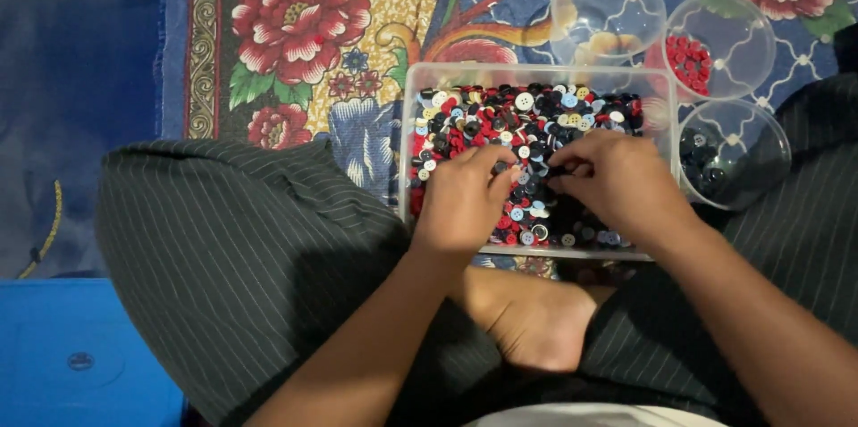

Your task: Sorting various colored buttons from a large plastic container into smaller separate containers while sitting on the floor.

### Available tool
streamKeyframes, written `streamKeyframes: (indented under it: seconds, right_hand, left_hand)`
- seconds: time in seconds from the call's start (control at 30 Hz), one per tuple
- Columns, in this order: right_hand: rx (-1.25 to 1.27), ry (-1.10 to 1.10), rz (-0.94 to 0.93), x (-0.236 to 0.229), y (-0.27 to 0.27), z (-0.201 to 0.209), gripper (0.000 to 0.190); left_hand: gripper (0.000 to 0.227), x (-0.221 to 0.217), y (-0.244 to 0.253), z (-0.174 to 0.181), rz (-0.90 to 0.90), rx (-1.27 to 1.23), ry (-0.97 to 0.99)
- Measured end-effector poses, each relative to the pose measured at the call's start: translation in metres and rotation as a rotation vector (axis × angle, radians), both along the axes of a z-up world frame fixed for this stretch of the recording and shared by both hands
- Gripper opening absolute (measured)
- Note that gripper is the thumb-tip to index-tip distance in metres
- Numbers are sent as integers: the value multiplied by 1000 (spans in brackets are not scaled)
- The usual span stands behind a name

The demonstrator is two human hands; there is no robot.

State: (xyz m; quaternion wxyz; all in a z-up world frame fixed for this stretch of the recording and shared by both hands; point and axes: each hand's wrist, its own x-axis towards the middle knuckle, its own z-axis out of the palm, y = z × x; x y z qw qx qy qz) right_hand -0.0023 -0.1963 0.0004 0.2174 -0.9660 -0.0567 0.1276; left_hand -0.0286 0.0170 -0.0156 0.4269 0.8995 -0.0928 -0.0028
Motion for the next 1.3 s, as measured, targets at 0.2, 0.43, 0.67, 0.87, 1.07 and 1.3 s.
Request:
streamKeyframes:
  seconds: [0.2, 0.43, 0.67, 0.87, 1.07, 1.3]
  right_hand:
    - [35, -95, 19, 7, -7, 7, 20]
    - [252, 170, -406, 6, -15, 36, 19]
    - [674, 242, -498, 12, -24, 14, 9]
    - [288, 139, -284, 10, -22, 8, 17]
    - [17, -123, -8, 9, -18, -10, 24]
    - [313, 178, -414, 9, -19, 16, 9]
  left_hand:
    - [20, -4, -10, -2, 73, -116, -120]
    - [32, -3, -11, 7, 70, -102, -34]
    - [30, 5, -25, 10, 25, 226, -192]
    - [21, 30, -45, -16, -42, 438, -323]
    - [13, 39, -56, -26, -67, 554, -385]
    - [22, 38, -53, -21, -49, 473, -298]
